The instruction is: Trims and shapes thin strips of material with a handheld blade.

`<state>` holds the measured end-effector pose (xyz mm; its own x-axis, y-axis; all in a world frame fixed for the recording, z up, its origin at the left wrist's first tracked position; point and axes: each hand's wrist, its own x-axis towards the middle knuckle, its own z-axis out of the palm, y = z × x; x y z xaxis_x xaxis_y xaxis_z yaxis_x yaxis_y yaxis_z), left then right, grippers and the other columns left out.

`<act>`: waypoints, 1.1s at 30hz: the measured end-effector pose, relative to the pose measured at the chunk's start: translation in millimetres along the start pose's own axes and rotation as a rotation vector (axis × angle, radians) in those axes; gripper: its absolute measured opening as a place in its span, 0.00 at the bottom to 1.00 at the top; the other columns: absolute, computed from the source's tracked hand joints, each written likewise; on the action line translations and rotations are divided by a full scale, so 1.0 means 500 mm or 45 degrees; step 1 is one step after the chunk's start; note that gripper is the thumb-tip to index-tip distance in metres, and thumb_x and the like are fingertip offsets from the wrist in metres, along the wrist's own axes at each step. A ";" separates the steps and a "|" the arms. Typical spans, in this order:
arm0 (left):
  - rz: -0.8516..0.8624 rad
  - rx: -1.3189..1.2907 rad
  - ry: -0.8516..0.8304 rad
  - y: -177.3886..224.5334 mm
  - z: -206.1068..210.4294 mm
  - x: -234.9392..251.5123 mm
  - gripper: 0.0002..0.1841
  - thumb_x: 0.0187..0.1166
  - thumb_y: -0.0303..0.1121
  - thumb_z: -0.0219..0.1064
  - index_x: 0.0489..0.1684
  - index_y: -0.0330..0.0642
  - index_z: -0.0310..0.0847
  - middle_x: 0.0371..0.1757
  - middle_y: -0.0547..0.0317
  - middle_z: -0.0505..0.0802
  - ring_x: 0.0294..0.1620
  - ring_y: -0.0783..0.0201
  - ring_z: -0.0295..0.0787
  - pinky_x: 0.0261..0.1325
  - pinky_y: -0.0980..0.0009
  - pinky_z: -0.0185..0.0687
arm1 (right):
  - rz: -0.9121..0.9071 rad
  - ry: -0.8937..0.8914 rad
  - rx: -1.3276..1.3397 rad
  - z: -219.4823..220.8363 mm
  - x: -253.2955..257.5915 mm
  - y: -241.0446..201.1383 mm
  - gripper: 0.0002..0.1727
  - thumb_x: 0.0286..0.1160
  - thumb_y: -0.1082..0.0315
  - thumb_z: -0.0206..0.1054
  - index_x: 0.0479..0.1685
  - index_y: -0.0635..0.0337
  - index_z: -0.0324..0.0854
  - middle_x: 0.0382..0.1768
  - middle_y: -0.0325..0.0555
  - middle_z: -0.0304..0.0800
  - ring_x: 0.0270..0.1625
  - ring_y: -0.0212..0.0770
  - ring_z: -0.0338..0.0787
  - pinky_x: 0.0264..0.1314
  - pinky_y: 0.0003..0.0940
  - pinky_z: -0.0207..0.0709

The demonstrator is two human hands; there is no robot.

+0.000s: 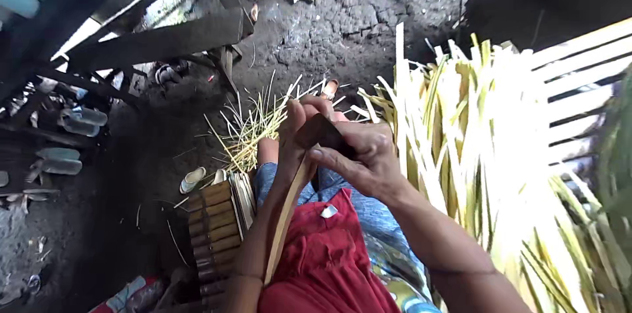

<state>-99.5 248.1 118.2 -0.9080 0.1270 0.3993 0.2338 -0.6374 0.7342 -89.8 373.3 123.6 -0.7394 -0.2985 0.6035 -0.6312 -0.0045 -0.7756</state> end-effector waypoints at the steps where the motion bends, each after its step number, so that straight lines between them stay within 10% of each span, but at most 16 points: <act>1: -0.019 -0.155 -0.088 -0.021 -0.001 0.010 0.27 0.88 0.61 0.47 0.24 0.60 0.85 0.35 0.76 0.89 0.50 0.76 0.85 0.60 0.79 0.77 | -0.058 0.055 -0.113 0.004 -0.006 0.009 0.15 0.76 0.65 0.69 0.25 0.66 0.82 0.19 0.38 0.79 0.23 0.21 0.75 0.26 0.15 0.68; 3: -0.112 -0.356 -0.139 -0.048 -0.009 0.009 0.31 0.89 0.62 0.44 0.19 0.57 0.81 0.33 0.72 0.88 0.52 0.72 0.86 0.65 0.76 0.77 | -0.237 0.102 -0.348 0.004 -0.023 0.022 0.14 0.76 0.66 0.68 0.27 0.68 0.85 0.20 0.45 0.82 0.24 0.31 0.80 0.28 0.22 0.72; 6: -0.227 -0.477 0.326 -0.050 -0.022 0.006 0.36 0.90 0.61 0.37 0.08 0.59 0.78 0.19 0.74 0.85 0.34 0.71 0.88 0.51 0.72 0.83 | -0.487 0.057 -0.604 -0.010 -0.082 0.003 0.14 0.83 0.64 0.59 0.32 0.63 0.84 0.22 0.48 0.84 0.25 0.43 0.83 0.28 0.33 0.75; 10: -0.357 -0.548 0.589 -0.041 -0.077 -0.026 0.42 0.86 0.67 0.23 0.09 0.59 0.75 0.17 0.72 0.84 0.29 0.70 0.86 0.40 0.71 0.84 | -0.443 0.097 -0.673 -0.047 -0.118 -0.028 0.13 0.88 0.62 0.57 0.34 0.58 0.79 0.25 0.46 0.84 0.30 0.39 0.86 0.34 0.27 0.79; 13: -0.606 -0.337 0.213 -0.026 -0.024 -0.071 0.37 0.79 0.76 0.37 0.36 0.65 0.90 0.45 0.71 0.95 0.50 0.72 0.92 0.53 0.73 0.87 | -0.340 0.165 -0.711 -0.038 -0.089 0.017 0.13 0.77 0.66 0.67 0.27 0.66 0.84 0.20 0.50 0.84 0.23 0.40 0.83 0.27 0.29 0.74; 15: -0.668 -0.357 0.048 -0.015 -0.007 -0.079 0.25 0.84 0.65 0.51 0.52 0.62 0.90 0.60 0.69 0.93 0.61 0.72 0.89 0.61 0.74 0.84 | -0.283 0.175 -0.666 -0.027 -0.078 0.037 0.12 0.73 0.68 0.69 0.27 0.70 0.85 0.20 0.52 0.84 0.23 0.39 0.83 0.28 0.27 0.74; 20: -0.518 -0.442 0.174 -0.005 -0.022 -0.084 0.17 0.91 0.48 0.53 0.35 0.60 0.86 0.39 0.73 0.92 0.47 0.76 0.91 0.51 0.78 0.87 | -0.118 -0.042 -0.527 -0.004 -0.067 0.041 0.23 0.77 0.53 0.69 0.27 0.66 0.83 0.21 0.48 0.83 0.22 0.37 0.83 0.23 0.29 0.73; 30: -0.125 -0.221 0.880 0.038 -0.125 -0.072 0.15 0.97 0.43 0.39 0.57 0.55 0.73 0.06 0.81 0.69 0.06 0.82 0.64 0.18 0.86 0.70 | -0.471 -0.345 -0.458 -0.006 -0.190 -0.045 0.17 0.92 0.60 0.47 0.36 0.55 0.76 0.22 0.45 0.80 0.24 0.45 0.81 0.26 0.35 0.74; 33: -0.310 -0.265 0.659 0.025 -0.111 -0.090 0.15 0.96 0.47 0.41 0.66 0.58 0.70 0.08 0.82 0.72 0.08 0.83 0.66 0.22 0.86 0.72 | -0.423 -0.308 -0.480 -0.008 -0.192 -0.034 0.16 0.91 0.61 0.50 0.34 0.56 0.78 0.22 0.46 0.82 0.25 0.43 0.83 0.27 0.33 0.76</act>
<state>-74.9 192.3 78.6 -0.9901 -0.0649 -0.1242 -0.0276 -0.7784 0.6272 -9.2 406.0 79.6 -0.4395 -0.5498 0.7103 -0.8942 0.1926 -0.4042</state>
